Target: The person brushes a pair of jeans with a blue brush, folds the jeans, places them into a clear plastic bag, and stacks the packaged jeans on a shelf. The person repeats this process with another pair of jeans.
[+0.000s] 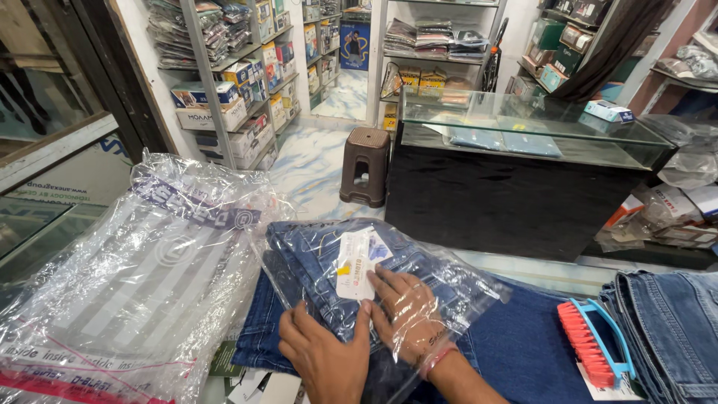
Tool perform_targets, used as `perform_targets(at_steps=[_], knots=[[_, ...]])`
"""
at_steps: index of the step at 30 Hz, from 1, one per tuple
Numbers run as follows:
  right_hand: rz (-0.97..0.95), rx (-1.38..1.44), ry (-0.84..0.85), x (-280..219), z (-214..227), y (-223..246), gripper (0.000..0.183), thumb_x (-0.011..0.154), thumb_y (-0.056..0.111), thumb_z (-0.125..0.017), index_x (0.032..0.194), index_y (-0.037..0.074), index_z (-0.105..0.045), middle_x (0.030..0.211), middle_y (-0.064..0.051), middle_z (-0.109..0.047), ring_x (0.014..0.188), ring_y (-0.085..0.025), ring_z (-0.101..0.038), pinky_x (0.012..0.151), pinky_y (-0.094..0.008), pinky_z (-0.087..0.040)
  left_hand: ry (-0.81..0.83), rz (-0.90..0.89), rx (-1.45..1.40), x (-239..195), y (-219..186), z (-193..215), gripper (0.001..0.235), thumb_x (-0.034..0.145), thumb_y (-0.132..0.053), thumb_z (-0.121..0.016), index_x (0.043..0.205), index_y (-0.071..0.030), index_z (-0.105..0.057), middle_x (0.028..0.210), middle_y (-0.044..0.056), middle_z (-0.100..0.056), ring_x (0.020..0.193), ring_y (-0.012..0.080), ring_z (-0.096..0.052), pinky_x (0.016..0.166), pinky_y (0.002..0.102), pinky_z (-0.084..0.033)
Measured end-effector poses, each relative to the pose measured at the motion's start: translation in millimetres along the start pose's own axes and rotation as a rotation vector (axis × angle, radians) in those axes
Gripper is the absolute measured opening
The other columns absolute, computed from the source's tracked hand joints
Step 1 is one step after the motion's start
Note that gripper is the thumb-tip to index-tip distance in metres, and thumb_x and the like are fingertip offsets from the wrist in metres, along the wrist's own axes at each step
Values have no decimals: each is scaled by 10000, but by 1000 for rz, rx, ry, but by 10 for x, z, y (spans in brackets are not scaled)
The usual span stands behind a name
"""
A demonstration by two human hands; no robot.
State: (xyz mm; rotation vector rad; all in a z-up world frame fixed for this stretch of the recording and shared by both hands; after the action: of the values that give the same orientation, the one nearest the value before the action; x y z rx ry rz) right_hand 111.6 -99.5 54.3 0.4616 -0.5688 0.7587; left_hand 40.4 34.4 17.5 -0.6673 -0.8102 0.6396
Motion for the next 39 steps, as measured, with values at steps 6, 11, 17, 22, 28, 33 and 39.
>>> perform_targets(at_steps=[6, 11, 17, 22, 28, 33, 39], knots=[[-96, 347, 42, -181, -17, -327, 365, 936, 148, -563, 1258, 19, -677, 1421, -161, -618, 1266, -336, -609, 1069, -459, -458, 346, 228, 277, 45, 110, -61, 1152, 599, -811, -789, 1233, 109, -506, 1234, 243, -525, 1232, 391, -508, 1095, 474, -436], [-914, 844, -232, -753, -114, -1206, 285, 972, 193, -501, 1086, 28, -704, 1113, -128, -773, 998, -313, -733, 872, -386, -550, 557, 295, 261, 118, 98, -20, 1227, 561, -795, -856, 1248, 145, -470, 1258, 267, -500, 1246, 391, -507, 1072, 440, -460], [-978, 171, -773, -909, 943, -1601, 237, 1054, 169, -455, 925, 38, -605, 922, -131, -621, 857, -241, -566, 791, -374, -442, 685, 274, 335, 72, 156, -22, 1176, 582, -745, -881, 1252, 128, -468, 1310, 249, -462, 1294, 369, -463, 1097, 409, -455], [-464, 42, -665, -79, 1319, -996, 165, 1036, 214, -662, 1011, 54, -632, 1040, -122, -617, 970, -262, -584, 861, -391, -472, 659, 223, 326, 57, 146, -69, 1166, 607, -677, -928, 1258, 154, -434, 1321, 277, -424, 1274, 399, -429, 1090, 450, -413], [-230, -298, 464, 169, 156, -321, 671, 926, 610, -551, 1519, 303, -485, 1686, -170, -201, 1501, -419, -134, 1164, -571, -149, 622, 240, 278, -25, 143, 27, 1061, 630, -581, -923, 1290, 105, -454, 1310, 265, -479, 1248, 390, -489, 1097, 437, -436], [-470, -175, 519, -489, -160, -289, 773, 972, 663, -355, 1645, 316, -203, 1735, -159, 7, 1551, -375, 83, 1181, -584, 32, 539, 195, 231, -5, 67, 87, 958, 617, -473, -943, 1237, 99, -492, 1283, 257, -481, 1243, 389, -482, 1087, 429, -436], [-402, -170, 493, -711, -154, -236, 762, 995, 606, -374, 1622, 241, -141, 1683, -179, -5, 1557, -339, 40, 1212, -537, 6, 539, 162, 256, -102, -84, 88, 1002, 705, -598, -861, 1319, 79, -451, 1286, 286, -457, 1169, 424, -521, 1010, 466, -471]])
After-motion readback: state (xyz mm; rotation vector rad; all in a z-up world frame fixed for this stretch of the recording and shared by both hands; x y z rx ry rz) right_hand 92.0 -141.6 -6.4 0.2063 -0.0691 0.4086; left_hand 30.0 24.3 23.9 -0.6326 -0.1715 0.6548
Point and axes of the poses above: each hand's wrist, its own x-axis towards the middle knuckle, its own z-axis out of the back of the hand, y = z × x, the point moved 7 cm from there along x, towards the middle knuckle
